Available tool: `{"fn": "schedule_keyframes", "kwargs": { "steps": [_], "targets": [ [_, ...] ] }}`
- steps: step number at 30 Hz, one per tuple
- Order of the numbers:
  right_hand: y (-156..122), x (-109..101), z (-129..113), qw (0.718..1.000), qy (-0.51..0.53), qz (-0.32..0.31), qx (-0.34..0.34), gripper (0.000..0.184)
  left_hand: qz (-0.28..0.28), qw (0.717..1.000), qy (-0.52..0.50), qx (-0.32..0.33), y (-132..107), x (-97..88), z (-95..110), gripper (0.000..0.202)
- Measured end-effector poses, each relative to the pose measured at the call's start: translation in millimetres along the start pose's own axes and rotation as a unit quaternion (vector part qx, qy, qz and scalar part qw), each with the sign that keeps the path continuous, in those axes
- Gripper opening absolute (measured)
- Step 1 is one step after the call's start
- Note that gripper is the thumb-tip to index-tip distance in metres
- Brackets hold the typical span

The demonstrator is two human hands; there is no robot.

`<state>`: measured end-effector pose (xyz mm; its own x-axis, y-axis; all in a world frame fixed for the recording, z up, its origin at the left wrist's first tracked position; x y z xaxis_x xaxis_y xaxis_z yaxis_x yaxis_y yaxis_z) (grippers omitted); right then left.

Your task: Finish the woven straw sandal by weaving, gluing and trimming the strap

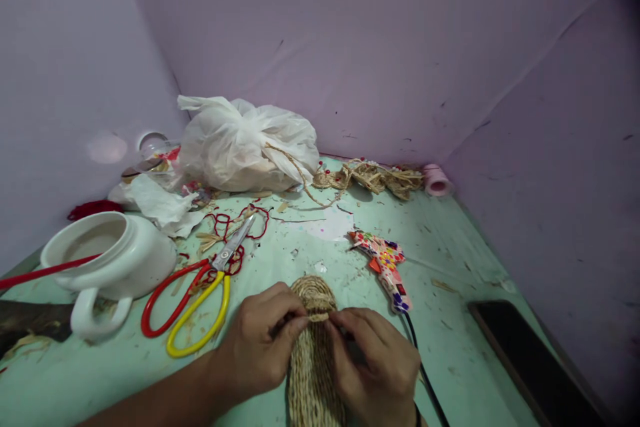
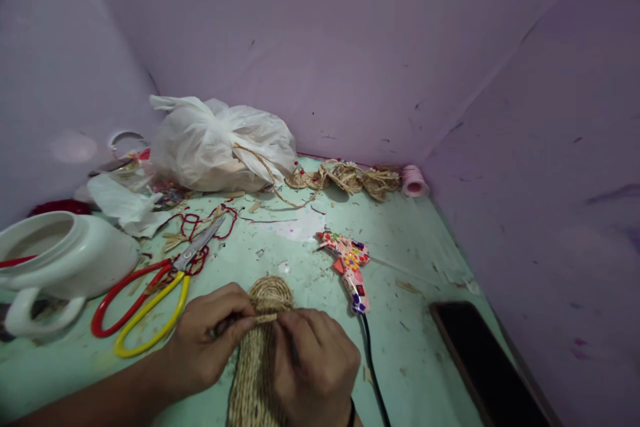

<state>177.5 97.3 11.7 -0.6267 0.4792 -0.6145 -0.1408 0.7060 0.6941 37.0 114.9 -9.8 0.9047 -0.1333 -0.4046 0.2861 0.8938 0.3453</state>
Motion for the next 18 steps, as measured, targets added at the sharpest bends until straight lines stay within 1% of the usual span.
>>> {"fn": "schedule_keyframes", "kwargs": {
  "steps": [5,8,12,18],
  "targets": [
    [3,-1,-3,1.000,0.021,0.016,0.015,0.010,0.015,0.999,0.001,-0.047,1,-1.3,-8,0.012],
    [4,0,0,0.999,0.015,0.006,0.030,0.008,0.014,0.997,0.000,-0.070,1,-1.2,-11,0.011],
    [4,1,2,0.999,0.011,-0.021,0.033,0.007,0.021,0.997,0.001,-0.069,3,-1.4,-9,0.012],
    [3,3,5,0.999,0.024,-0.020,0.033,0.009,0.054,0.996,0.004,-0.072,0,-4.5,-13,0.006]
  ]
}}
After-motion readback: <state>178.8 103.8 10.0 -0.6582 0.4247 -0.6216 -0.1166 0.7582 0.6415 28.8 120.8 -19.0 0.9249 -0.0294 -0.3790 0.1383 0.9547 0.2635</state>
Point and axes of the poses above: each hand's wrist, its own y-axis towards the middle knuckle, its own x-axis out of the palm, z = x × y, the point moved 7 cm from there along y, towards the middle knuckle, and after that the axes turned 9 degrees about -y, right-handed, at the moved point
